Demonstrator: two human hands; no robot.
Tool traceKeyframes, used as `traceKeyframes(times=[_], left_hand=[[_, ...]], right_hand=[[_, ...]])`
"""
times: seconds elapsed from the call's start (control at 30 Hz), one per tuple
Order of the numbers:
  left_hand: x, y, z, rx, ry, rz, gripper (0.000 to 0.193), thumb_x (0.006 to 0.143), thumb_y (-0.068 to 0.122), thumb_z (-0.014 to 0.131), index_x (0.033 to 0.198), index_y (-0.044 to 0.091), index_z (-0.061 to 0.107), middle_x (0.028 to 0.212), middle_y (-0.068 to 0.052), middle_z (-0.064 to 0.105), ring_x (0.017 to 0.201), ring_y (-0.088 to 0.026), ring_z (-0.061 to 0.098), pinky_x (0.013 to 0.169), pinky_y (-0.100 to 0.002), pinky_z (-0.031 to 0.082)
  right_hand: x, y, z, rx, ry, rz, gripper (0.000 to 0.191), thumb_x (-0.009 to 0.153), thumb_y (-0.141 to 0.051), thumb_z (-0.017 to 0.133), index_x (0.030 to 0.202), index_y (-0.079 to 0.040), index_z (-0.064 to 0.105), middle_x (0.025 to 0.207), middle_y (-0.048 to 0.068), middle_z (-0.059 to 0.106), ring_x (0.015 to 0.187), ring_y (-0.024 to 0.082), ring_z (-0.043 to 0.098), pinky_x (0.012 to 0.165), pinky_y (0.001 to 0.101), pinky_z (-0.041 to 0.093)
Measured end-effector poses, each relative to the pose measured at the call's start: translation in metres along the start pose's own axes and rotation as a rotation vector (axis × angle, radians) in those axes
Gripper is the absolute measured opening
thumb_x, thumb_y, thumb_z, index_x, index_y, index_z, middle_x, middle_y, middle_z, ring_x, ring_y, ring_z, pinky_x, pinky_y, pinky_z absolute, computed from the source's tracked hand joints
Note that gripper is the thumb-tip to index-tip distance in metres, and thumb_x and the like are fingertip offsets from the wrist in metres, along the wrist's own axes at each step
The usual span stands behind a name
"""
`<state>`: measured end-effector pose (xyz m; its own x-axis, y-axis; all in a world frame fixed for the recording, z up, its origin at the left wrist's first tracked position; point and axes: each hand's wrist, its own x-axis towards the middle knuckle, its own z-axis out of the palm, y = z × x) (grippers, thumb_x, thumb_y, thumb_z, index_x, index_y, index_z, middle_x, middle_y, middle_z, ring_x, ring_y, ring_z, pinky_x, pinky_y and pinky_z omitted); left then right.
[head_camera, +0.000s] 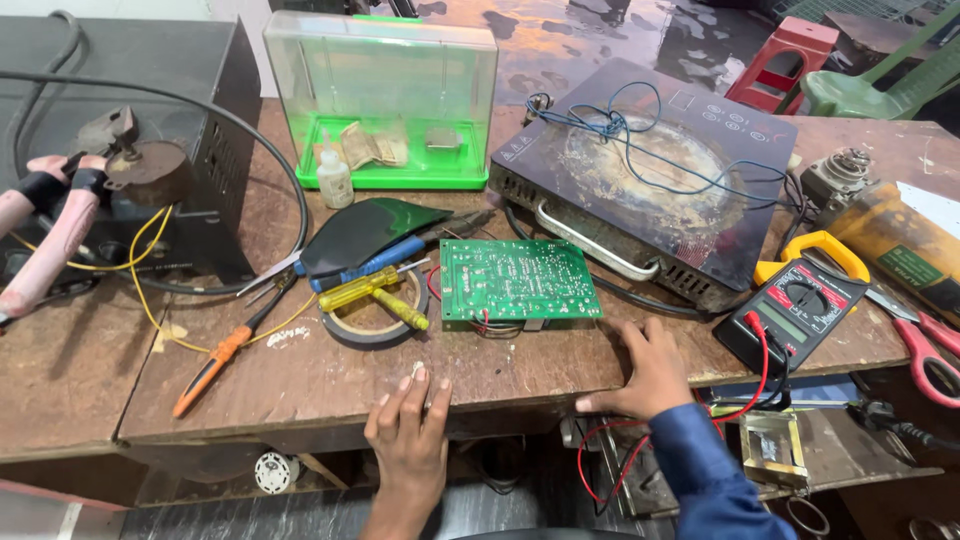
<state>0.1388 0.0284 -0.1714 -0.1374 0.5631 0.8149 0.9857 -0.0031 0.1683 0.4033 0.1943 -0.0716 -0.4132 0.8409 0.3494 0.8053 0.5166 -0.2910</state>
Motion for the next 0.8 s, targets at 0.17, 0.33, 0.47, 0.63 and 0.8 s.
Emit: traceKeyframes(times=[0.17,0.33,0.47,0.63,0.8], left_hand=[[0.014,0.011,-0.013,0.026,-0.077,-0.053,0.061,0.068,0.004,0.069,0.128,0.015,0.064,0.140,-0.010,0.057,0.130,-0.028,0.047,0.108,-0.049,0.031],[0.050,0.025,-0.043,-0.026,-0.296,-0.120,0.052,0.064,0.010,0.070,0.116,0.008,0.065,0.121,-0.019,0.059,0.118,-0.037,0.049,0.103,-0.057,0.033],[0.095,-0.019,-0.079,0.201,-0.232,-0.389,0.035,0.080,0.015,0.066,0.113,0.003,0.060,0.119,-0.020,0.054,0.120,-0.040,0.051,0.105,-0.058,0.038],[0.120,-0.088,-0.080,0.881,-0.145,-0.593,0.052,0.075,0.031,0.073,0.115,-0.001,0.061,0.123,-0.031,0.050,0.122,-0.048,0.045,0.099,-0.058,0.031],[0.093,-0.106,-0.050,0.706,-0.210,-0.722,0.034,0.087,0.021,0.072,0.105,-0.005,0.061,0.113,-0.032,0.049,0.109,-0.047,0.047,0.101,-0.062,0.033]], right_hand=[[0.030,0.038,0.026,0.610,-0.234,0.281,0.084,0.081,-0.068,0.053,0.147,-0.016,0.057,0.101,0.014,0.059,0.089,0.040,0.052,0.079,0.0514,0.042],[0.062,0.025,0.041,0.609,-0.155,0.507,0.080,0.104,-0.070,0.022,0.131,-0.011,0.070,0.104,0.014,0.068,0.108,0.037,0.059,0.098,0.0460,0.043],[0.062,-0.020,0.071,0.191,0.132,0.316,0.069,0.098,-0.067,0.042,0.116,-0.006,0.068,0.115,0.016,0.066,0.113,0.039,0.056,0.095,0.0532,0.036],[0.050,-0.024,0.058,0.428,0.164,0.201,0.056,0.090,-0.058,0.061,0.108,-0.005,0.067,0.104,0.016,0.070,0.101,0.033,0.062,0.089,0.0485,0.041],[0.045,-0.017,0.058,0.553,0.164,0.250,0.046,0.087,-0.049,0.074,0.096,-0.005,0.067,0.080,0.009,0.071,0.071,0.019,0.063,0.069,0.0337,0.049]])
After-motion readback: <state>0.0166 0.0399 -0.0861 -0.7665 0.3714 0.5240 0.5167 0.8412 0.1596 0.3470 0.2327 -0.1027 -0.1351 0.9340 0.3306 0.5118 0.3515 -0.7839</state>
